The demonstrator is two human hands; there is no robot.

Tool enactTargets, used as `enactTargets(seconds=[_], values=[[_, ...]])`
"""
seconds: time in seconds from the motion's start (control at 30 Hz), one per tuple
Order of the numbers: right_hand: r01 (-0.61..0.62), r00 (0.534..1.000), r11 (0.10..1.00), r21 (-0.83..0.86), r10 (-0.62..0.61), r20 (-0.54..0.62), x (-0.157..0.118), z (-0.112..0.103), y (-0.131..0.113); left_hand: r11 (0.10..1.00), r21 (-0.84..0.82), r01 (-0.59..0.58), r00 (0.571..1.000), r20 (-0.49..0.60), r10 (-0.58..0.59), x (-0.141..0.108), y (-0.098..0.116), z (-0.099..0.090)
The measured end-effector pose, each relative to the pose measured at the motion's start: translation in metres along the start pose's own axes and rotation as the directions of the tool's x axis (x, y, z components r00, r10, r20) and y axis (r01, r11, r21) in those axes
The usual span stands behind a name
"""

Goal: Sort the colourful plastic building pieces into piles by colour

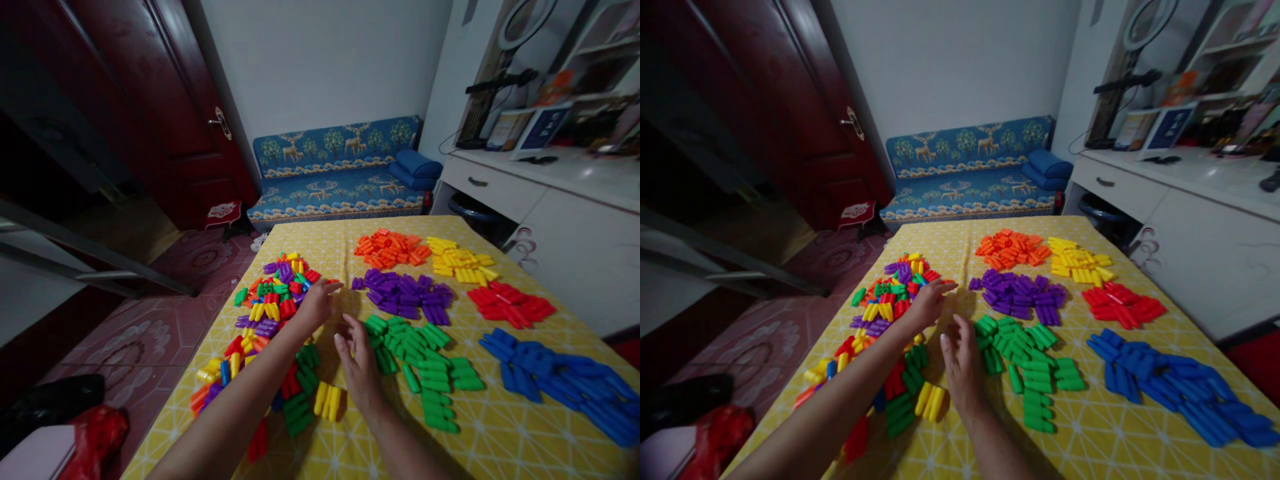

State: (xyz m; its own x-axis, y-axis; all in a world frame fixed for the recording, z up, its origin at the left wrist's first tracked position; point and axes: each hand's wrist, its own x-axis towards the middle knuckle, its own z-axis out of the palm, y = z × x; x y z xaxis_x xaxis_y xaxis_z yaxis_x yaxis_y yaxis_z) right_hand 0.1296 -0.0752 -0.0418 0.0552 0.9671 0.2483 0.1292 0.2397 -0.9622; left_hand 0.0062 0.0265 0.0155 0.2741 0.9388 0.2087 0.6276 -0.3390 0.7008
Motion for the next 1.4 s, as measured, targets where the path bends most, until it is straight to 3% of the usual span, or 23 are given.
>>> enactTargets(seconds=[0.07,0.13,0.23,0.3,0.4,0.63,0.73,0.83,0.9,1.0,1.1,1.2,1.3,1.4], values=[[-0.010,1.000,0.998,0.059,0.010,-0.002,0.000,0.000,-0.002,0.944,-0.304,0.126,0.992,0.011,-0.129,-0.017,0.011,-0.007],[-0.002,1.000,0.995,0.104,0.002,0.009,-0.001,-0.001,-0.005,0.764,-0.589,0.263,0.963,0.114,-0.244,-0.037,0.020,-0.010],[0.061,0.998,0.997,0.049,-0.063,0.026,-0.003,-0.003,-0.013,0.554,-0.746,0.368,0.923,0.223,-0.313,-0.063,0.027,-0.009],[0.155,0.987,0.987,-0.048,-0.153,0.044,-0.003,-0.006,-0.016,0.507,-0.769,0.390,0.916,0.269,-0.296,-0.074,0.028,-0.006],[0.287,0.958,0.948,-0.138,-0.280,0.070,-0.002,-0.008,-0.015,0.526,-0.775,0.350,0.936,0.262,-0.236,-0.079,0.025,-0.001],[0.322,0.945,0.907,-0.272,-0.323,0.040,-0.005,-0.005,-0.009,0.715,-0.654,0.245,0.969,0.143,-0.202,-0.080,0.019,0.007],[0.339,0.937,0.904,-0.260,-0.349,0.011,-0.005,-0.003,-0.012,0.719,-0.650,0.247,0.967,0.121,-0.223,-0.079,0.017,0.009],[0.335,0.937,0.920,-0.206,-0.348,-0.028,-0.006,-0.005,-0.017,0.614,-0.753,0.237,0.950,0.046,-0.310,-0.076,0.016,0.008],[0.306,0.949,0.943,-0.129,-0.314,-0.040,-0.007,-0.006,-0.020,0.481,-0.850,0.215,0.918,0.007,-0.397,-0.075,0.014,0.004],[0.213,0.976,0.977,0.018,-0.212,-0.042,-0.011,-0.007,-0.023,0.187,-0.960,0.207,0.881,0.100,-0.463,-0.074,0.011,-0.005],[0.139,0.990,0.987,0.080,-0.136,-0.042,-0.012,-0.007,-0.021,-0.051,-0.978,0.200,0.904,0.205,-0.376,-0.075,0.006,-0.014],[0.187,0.981,0.981,0.056,-0.184,-0.059,-0.010,-0.006,-0.019,-0.131,-0.973,0.188,0.933,0.219,-0.287,-0.076,0.005,-0.018],[0.316,0.944,0.948,-0.032,-0.318,-0.087,-0.008,-0.004,-0.024,-0.155,-0.962,0.227,0.936,0.259,-0.238,-0.077,0.008,-0.017],[0.460,0.888,0.865,-0.201,-0.449,0.100,-0.007,0.002,-0.030,-0.131,-0.949,0.287,0.937,0.307,-0.168,-0.080,0.014,-0.014]])
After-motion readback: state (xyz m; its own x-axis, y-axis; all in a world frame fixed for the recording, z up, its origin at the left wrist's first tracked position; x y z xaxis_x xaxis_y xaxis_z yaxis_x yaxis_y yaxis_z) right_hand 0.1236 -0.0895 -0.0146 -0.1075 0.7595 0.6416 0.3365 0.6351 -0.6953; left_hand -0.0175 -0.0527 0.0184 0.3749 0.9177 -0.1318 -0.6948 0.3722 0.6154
